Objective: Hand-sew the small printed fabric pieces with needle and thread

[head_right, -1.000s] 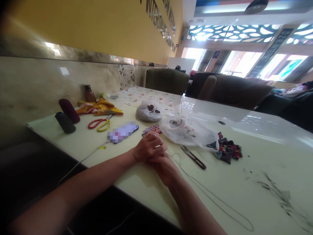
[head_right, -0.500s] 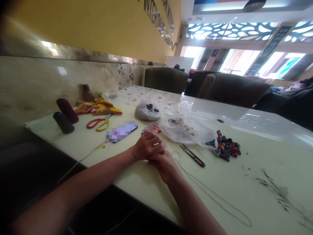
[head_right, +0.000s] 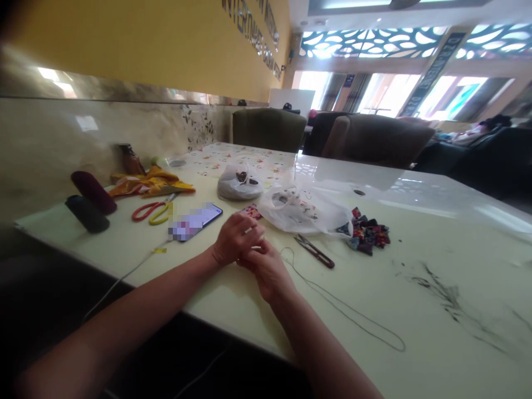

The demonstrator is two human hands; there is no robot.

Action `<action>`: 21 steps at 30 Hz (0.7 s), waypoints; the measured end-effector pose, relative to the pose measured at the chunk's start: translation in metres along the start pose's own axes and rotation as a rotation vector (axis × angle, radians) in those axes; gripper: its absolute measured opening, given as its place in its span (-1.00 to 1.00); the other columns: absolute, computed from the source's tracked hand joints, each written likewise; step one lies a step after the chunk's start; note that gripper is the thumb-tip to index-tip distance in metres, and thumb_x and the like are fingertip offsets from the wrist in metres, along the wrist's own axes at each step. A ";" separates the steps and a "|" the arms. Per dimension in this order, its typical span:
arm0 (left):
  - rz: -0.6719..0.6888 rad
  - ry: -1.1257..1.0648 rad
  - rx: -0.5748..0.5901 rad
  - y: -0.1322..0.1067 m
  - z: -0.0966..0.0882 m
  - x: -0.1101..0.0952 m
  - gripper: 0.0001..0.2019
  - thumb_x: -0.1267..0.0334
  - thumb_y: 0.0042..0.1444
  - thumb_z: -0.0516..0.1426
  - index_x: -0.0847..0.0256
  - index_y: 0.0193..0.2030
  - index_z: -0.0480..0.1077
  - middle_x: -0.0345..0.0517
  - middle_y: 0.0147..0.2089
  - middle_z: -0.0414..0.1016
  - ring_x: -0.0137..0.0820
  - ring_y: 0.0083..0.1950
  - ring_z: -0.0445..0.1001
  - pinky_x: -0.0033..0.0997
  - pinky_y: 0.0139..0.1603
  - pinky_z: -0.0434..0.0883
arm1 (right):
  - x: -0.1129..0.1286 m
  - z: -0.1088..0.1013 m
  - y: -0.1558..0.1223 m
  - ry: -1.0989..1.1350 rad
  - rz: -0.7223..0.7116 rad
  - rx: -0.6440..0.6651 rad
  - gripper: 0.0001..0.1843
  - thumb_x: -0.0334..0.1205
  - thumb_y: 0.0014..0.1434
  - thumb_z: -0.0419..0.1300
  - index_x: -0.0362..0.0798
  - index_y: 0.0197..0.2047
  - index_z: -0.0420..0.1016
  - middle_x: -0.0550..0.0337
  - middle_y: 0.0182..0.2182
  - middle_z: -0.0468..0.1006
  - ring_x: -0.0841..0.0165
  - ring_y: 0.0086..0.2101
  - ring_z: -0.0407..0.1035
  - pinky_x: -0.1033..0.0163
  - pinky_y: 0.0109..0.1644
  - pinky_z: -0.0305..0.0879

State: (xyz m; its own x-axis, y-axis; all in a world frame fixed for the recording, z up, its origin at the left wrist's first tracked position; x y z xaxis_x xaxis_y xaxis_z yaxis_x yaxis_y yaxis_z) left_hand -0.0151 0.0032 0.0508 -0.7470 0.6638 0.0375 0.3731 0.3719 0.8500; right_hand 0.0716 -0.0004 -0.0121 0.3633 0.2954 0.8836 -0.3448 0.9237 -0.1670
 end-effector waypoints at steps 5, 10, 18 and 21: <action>-1.006 -0.576 -0.361 -0.033 0.007 0.071 -0.90 0.26 0.14 0.15 0.20 -0.30 0.48 -0.12 -0.35 0.48 -0.34 -0.30 0.41 -0.33 -0.20 0.36 | 0.019 0.030 -0.023 -0.474 -0.582 0.102 -0.77 -0.31 0.16 0.18 0.00 -0.09 0.44 0.04 -0.02 0.45 0.24 0.04 0.36 0.01 0.20 0.30; -1.262 -0.815 -0.425 -0.049 0.025 0.084 -0.82 0.15 0.02 0.20 0.23 -0.33 0.45 -0.22 -0.46 0.41 -0.47 -0.47 0.35 -0.46 -0.41 0.33 | 0.007 0.059 -0.051 -0.961 -0.928 0.228 -0.55 -0.47 0.19 0.03 -0.01 0.13 0.35 -0.12 0.12 0.30 0.14 0.15 0.24 -0.07 0.22 0.30; -1.409 -1.083 -0.389 -0.052 0.040 0.069 -0.80 0.19 -0.05 0.25 0.24 -0.31 0.45 -0.33 -0.57 0.28 -0.54 -0.54 0.30 -0.47 -0.39 0.43 | 0.010 0.060 -0.052 -1.078 -0.996 0.205 -0.47 -0.47 0.20 0.02 -0.14 0.25 0.23 -0.23 0.21 0.21 0.06 0.22 0.13 -0.11 0.26 0.24; -1.446 -1.138 -0.405 -0.054 0.040 0.069 -0.80 0.21 -0.07 0.24 0.24 -0.30 0.44 -0.34 -0.56 0.28 -0.55 -0.55 0.29 -0.50 -0.43 0.42 | 0.006 0.062 -0.055 -1.073 -0.999 0.234 -0.54 -0.49 0.17 0.02 -0.10 0.13 0.36 -0.14 0.01 0.40 0.10 0.05 0.28 -0.06 0.13 0.36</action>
State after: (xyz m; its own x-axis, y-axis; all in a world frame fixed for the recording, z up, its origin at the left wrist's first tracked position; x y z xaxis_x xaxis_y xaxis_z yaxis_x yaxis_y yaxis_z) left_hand -0.0649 0.0555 -0.0136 0.4112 0.1403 -0.9007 -0.3878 0.9211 -0.0336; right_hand 0.0387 -0.0643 0.0297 -0.2323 -0.8354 0.4981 -0.5092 0.5408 0.6695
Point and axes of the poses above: each hand's wrist, its own y-axis towards the middle knuckle, its own z-axis out of the palm, x = y × z, the point moved 7 cm from there along y, towards the middle knuckle
